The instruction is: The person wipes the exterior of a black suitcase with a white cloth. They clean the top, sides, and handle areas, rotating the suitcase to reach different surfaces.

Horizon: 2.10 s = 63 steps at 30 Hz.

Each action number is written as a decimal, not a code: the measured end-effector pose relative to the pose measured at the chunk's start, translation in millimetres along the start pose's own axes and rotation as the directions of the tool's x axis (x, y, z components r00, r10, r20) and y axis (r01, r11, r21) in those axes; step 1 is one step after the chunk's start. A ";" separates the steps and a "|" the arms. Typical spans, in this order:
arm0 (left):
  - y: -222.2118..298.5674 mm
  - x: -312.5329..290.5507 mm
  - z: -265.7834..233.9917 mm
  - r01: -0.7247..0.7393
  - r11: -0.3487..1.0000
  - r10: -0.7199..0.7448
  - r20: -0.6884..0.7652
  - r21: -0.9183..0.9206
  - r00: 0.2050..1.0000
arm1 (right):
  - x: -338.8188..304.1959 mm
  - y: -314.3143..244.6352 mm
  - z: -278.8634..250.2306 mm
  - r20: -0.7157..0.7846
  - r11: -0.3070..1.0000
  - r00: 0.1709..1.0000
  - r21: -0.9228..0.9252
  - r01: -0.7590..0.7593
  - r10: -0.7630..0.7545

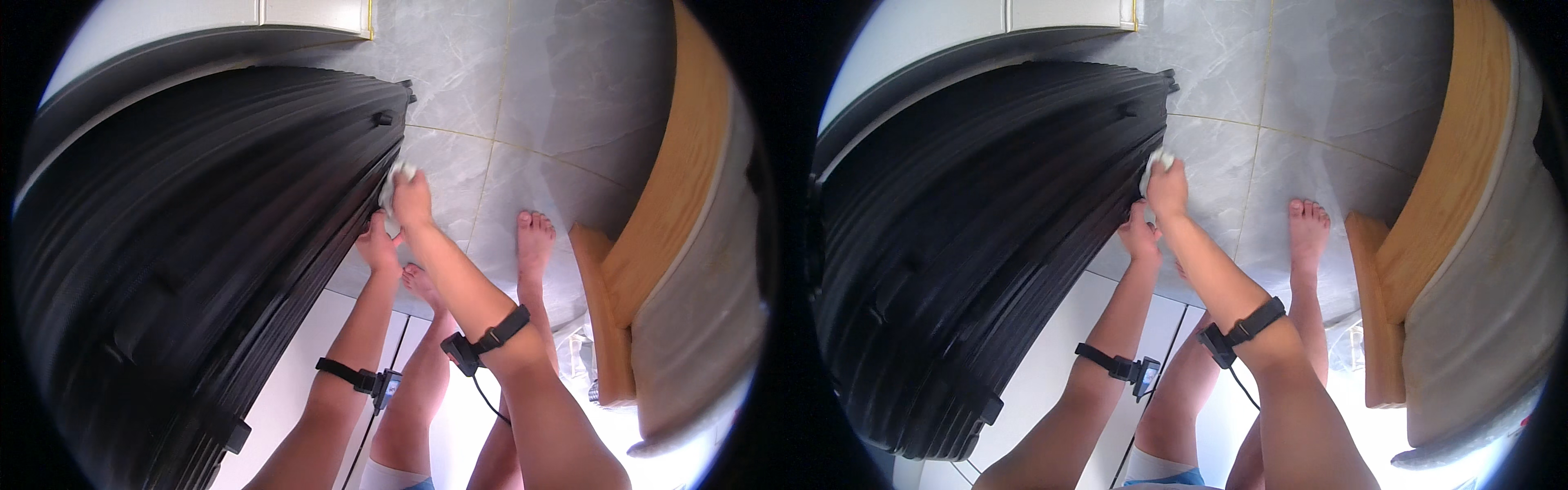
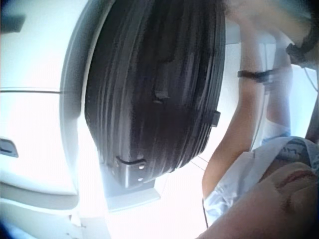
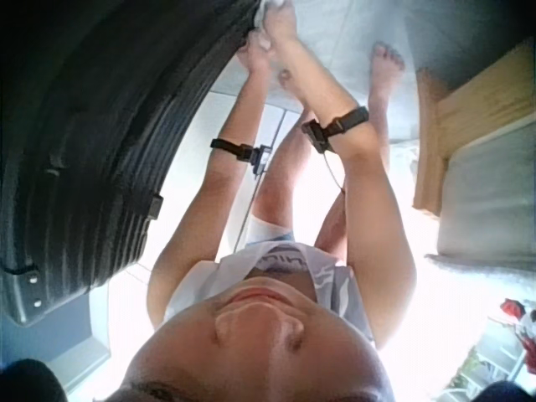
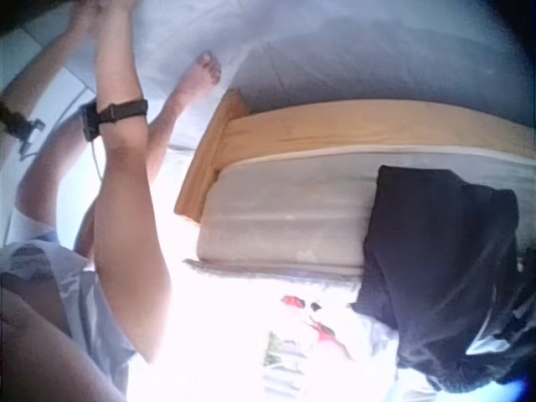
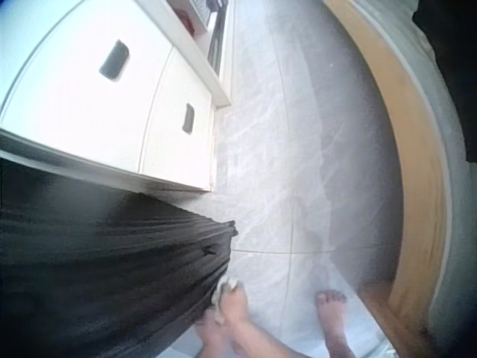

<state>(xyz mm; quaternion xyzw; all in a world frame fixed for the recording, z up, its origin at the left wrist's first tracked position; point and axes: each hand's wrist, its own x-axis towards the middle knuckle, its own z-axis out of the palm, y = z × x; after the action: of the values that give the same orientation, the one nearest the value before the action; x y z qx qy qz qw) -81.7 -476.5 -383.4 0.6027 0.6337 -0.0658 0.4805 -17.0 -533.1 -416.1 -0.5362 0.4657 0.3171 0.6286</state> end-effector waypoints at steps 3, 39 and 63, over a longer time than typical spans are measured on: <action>-0.3 1.7 0.4 -0.004 1.000 0.003 -0.046 -0.010 0.999 | 3.5 -47.4 6.8 -0.124 0.892 0.984 0.419 0.166 -0.125; 350.8 -341.8 -187.2 -0.998 0.029 0.794 0.608 -0.053 -0.009 | -282.4 -285.7 -54.1 0.443 0.489 0.445 -0.016 0.872 -0.779; 319.8 -281.1 -269.7 -0.866 -0.338 0.634 0.769 0.370 0.081 | -372.0 -100.0 -13.9 0.144 0.913 0.948 0.342 0.222 -0.284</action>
<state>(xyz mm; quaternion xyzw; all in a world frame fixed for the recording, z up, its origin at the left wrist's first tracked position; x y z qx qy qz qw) -13.0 -410.1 111.5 0.9809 -0.1354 -0.0907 0.1061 -66.4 -531.4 -33.9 -0.4497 0.3752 0.2026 0.7849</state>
